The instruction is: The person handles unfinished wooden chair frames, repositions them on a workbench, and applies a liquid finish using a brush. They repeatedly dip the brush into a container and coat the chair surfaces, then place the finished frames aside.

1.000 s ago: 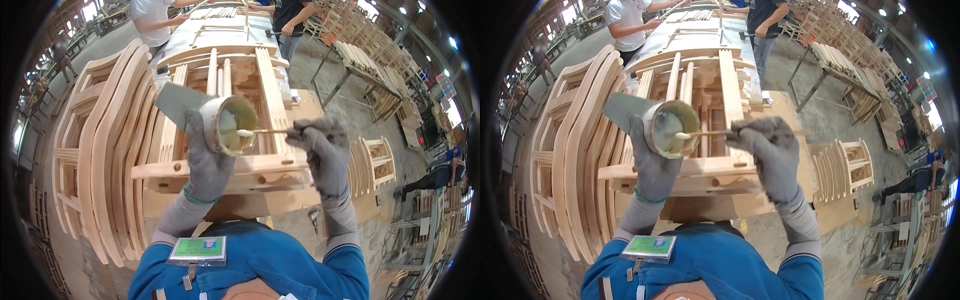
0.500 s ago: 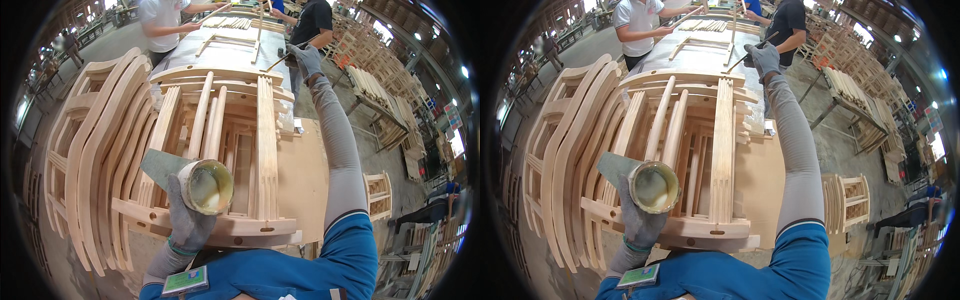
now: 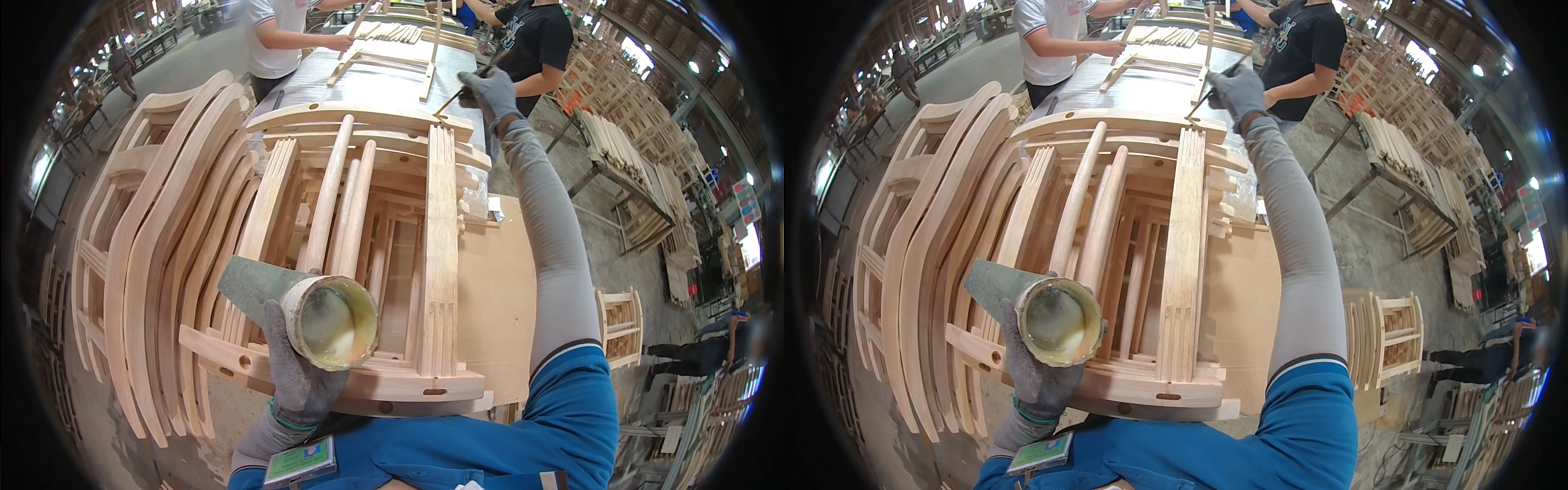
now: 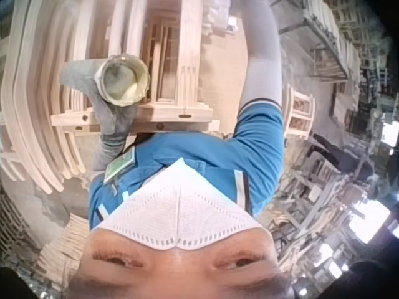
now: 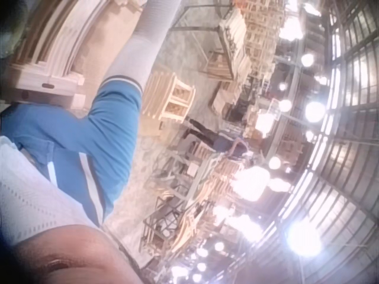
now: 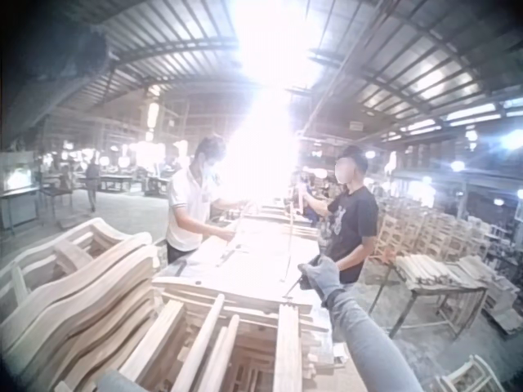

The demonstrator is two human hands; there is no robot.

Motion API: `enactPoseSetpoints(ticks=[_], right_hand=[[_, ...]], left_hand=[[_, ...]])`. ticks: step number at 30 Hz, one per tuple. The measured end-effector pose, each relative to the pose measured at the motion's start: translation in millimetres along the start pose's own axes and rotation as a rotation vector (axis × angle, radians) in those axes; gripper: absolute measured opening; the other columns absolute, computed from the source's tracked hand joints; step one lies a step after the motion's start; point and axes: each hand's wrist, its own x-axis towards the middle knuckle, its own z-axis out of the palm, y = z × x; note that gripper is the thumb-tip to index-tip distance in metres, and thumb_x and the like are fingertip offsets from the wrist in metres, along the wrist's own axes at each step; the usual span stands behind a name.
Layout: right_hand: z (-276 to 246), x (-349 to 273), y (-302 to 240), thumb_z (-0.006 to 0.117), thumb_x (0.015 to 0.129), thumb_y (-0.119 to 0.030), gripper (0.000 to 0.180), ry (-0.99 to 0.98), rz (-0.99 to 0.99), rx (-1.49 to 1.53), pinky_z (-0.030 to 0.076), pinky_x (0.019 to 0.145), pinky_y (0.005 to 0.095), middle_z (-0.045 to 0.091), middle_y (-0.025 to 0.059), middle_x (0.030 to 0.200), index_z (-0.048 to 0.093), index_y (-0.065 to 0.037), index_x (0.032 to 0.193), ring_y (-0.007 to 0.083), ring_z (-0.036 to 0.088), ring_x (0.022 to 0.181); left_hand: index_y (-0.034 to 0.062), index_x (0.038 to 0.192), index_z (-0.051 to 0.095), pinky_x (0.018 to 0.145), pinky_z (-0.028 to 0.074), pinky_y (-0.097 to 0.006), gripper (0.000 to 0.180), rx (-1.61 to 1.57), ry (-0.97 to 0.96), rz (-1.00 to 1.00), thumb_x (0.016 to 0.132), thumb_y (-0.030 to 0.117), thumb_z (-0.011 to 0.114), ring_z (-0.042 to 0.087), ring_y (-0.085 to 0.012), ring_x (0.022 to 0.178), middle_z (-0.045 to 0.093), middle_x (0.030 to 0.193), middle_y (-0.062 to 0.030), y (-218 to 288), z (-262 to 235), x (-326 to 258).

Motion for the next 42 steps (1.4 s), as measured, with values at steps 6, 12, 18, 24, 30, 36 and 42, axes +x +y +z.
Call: enactPoseSetpoints(ticks=[6, 12, 18, 24, 30, 36, 42], right_hand=[[-33, 26, 2, 0.061, 0.073, -0.040, 0.043, 0.057, -0.127, -0.554, 0.049, 0.070, 0.0358, 0.064, 0.0179, 0.073, 0.064, 0.002, 0.082, 0.0312, 0.064, 0.074], [4, 9, -40, 0.061, 0.073, -0.040, 0.039, -0.103, -0.175, -0.603, 0.049, 0.073, 0.0381, 0.065, 0.0188, 0.082, 0.065, -0.004, 0.087, 0.0320, 0.063, 0.082], [11, 10, -42, 0.063, 0.071, -0.040, 0.040, -0.184, -0.053, -0.432, 0.049, 0.071, 0.0358, 0.066, 0.0163, 0.076, 0.066, -0.002, 0.083, 0.0300, 0.064, 0.077], [-5, 13, -33, 0.065, 0.070, -0.039, 0.041, -0.156, -0.087, -0.541, 0.050, 0.067, 0.0343, 0.065, 0.0157, 0.070, 0.064, 0.000, 0.084, 0.0277, 0.064, 0.067], [7, -1, -25, 0.066, 0.071, -0.034, 0.037, -0.139, 0.010, -0.072, 0.051, 0.054, 0.0308, 0.063, 0.0126, 0.065, 0.062, 0.002, 0.080, 0.0203, 0.063, 0.055], [-10, -11, -14, 0.068, 0.074, -0.017, 0.025, -0.009, 0.066, 0.043, 0.053, 0.044, 0.0308, 0.059, 0.0100, 0.062, 0.055, 0.005, 0.075, 0.0177, 0.059, 0.049], [0, -27, 21, 0.069, 0.073, -0.005, 0.017, 0.242, 0.371, 0.708, 0.056, 0.042, 0.0304, 0.057, 0.0124, 0.065, 0.056, 0.006, 0.073, 0.0215, 0.059, 0.048]], left_hand=[[0.0052, 0.129, 0.036, 0.093, 0.045, -0.045, 0.060, -0.004, 0.029, -0.030, 0.092, 0.052, 0.032, 0.049, -0.0270, 0.111, 0.047, 0.120, -0.0118, -3, 2, 2], [0.0050, 0.129, 0.036, 0.089, 0.048, -0.047, 0.061, 0.013, 0.114, 0.048, 0.091, 0.053, 0.034, 0.051, -0.0279, 0.108, 0.048, 0.117, -0.0122, -2, 5, 0], [0.0052, 0.129, 0.036, 0.088, 0.048, -0.047, 0.062, 0.013, 0.112, 0.034, 0.091, 0.053, 0.035, 0.051, -0.0276, 0.107, 0.049, 0.116, -0.0119, -3, 6, 0], [0.0047, 0.129, 0.034, 0.099, 0.039, -0.042, 0.060, 0.026, -0.020, 0.034, 0.092, 0.051, 0.035, 0.045, -0.0242, 0.116, 0.045, 0.123, -0.0109, 1, 5, -4], [0.0042, 0.128, 0.036, 0.090, 0.046, -0.045, 0.061, 0.067, 0.055, 0.087, 0.091, 0.052, 0.035, 0.049, -0.0268, 0.110, 0.048, 0.119, -0.0116, -5, 0, -1], [0.0054, 0.129, 0.037, 0.086, 0.048, -0.049, 0.059, 0.065, 0.107, 0.097, 0.091, 0.051, 0.035, 0.051, -0.0290, 0.108, 0.049, 0.117, -0.0129, -5, 1, -2], [0.0082, 0.128, 0.038, 0.086, 0.047, -0.052, 0.057, 0.105, 0.096, 0.109, 0.092, 0.051, 0.035, 0.049, -0.0294, 0.111, 0.048, 0.120, -0.0133, -7, -7, -1]])
